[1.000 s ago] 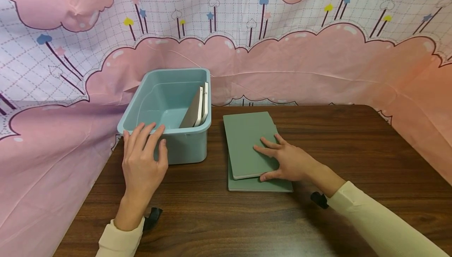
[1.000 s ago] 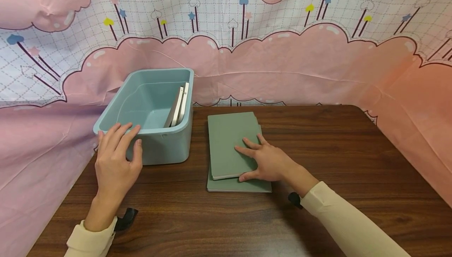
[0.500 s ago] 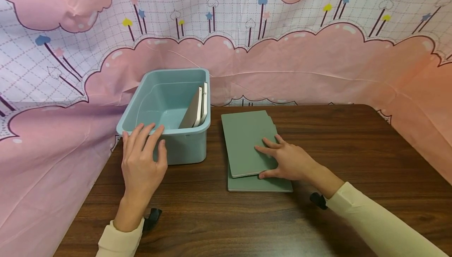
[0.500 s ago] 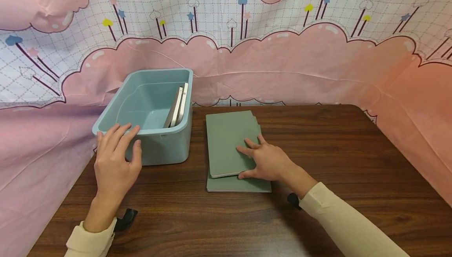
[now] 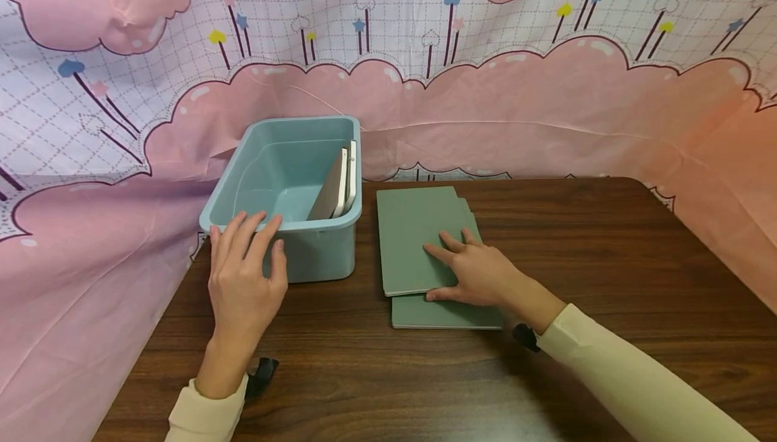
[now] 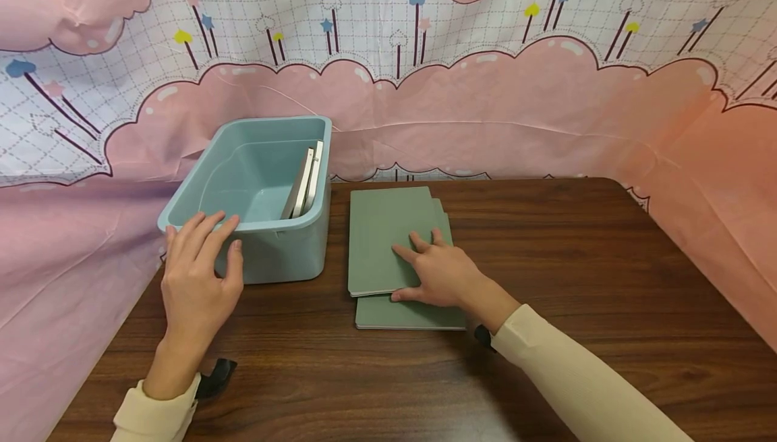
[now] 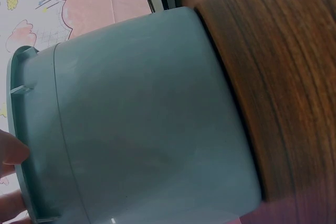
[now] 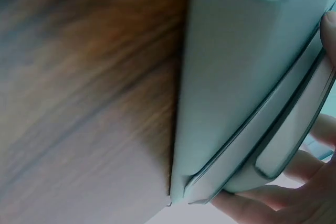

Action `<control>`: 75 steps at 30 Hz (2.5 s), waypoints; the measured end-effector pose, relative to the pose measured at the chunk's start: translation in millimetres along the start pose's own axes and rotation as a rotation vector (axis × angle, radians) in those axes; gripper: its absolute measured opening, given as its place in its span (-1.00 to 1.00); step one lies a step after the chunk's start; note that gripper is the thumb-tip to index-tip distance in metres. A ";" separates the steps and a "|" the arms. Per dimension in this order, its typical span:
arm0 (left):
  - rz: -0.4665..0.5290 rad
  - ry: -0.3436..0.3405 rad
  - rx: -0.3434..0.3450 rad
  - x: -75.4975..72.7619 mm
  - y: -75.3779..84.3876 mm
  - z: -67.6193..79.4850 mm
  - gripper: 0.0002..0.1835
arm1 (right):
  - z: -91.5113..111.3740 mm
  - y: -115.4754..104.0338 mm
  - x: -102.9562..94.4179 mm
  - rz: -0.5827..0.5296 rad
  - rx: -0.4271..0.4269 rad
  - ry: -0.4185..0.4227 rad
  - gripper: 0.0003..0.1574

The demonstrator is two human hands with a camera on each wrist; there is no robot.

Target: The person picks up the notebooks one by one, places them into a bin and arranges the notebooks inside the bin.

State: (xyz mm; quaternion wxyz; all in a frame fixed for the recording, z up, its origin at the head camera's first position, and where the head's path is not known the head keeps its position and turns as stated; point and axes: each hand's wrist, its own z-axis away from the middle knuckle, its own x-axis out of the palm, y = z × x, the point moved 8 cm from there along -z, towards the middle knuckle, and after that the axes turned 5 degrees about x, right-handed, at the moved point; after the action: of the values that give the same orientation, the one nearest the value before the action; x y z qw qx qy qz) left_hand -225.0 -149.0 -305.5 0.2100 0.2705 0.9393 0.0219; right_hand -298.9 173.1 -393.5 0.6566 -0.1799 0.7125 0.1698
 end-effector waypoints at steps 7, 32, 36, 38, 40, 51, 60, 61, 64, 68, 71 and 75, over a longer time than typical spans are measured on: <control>0.001 0.003 0.004 -0.6 0.7 -0.7 -0.65 | -1.4 -1.9 1.8 0.040 -0.022 0.014 0.14; -0.001 0.005 0.003 0.8 -1.4 1.7 -0.67 | 0.0 -15.9 -1.2 0.241 -0.156 0.151 0.05; 0.000 0.005 0.004 0.7 -1.1 1.3 -0.67 | 1.3 -20.5 -2.1 0.308 -0.202 0.187 0.00; 0.000 0.006 0.006 0.3 -0.9 1.0 -0.67 | 1.7 -22.4 -2.1 0.334 -0.224 0.199 -0.03; 0.000 0.006 0.008 0.1 -1.0 0.8 -0.66 | 2.5 -24.3 -2.7 0.360 -0.248 0.215 -0.05; 0.002 0.003 0.003 0.1 -1.4 0.2 -0.66 | 11.3 -34.3 -6.7 0.496 -0.412 0.404 -0.19; 0.003 0.004 0.007 -0.7 0.1 0.1 -0.65 | 18.7 -32.5 -13.9 0.366 -0.458 0.570 -0.26; 0.004 0.005 0.007 -0.7 0.0 0.1 -0.64 | 18.9 -31.8 -14.7 0.339 -0.453 0.569 -0.31; 0.008 0.006 0.007 -0.7 -0.4 -0.3 -0.65 | 19.1 -30.1 -17.1 0.263 -0.441 0.558 -0.39; 0.011 0.006 0.005 -0.6 -1.0 -0.5 -0.65 | 19.7 -29.7 -20.4 0.198 -0.435 0.552 -0.40; 0.010 0.005 0.004 -0.4 -1.1 -0.3 -0.65 | 20.6 -28.7 -24.7 0.123 -0.425 0.565 -0.48; 0.010 0.003 0.003 -0.2 -0.9 0.0 -0.64 | 21.5 -24.5 -30.1 0.011 -0.378 0.579 -0.30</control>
State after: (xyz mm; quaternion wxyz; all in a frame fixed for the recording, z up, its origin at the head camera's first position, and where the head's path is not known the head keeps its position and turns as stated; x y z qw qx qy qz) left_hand -225.3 -149.9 -305.6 0.2080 0.2756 0.9382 0.0218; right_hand -266.2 162.9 -365.3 0.3815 -0.3352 0.8261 0.2441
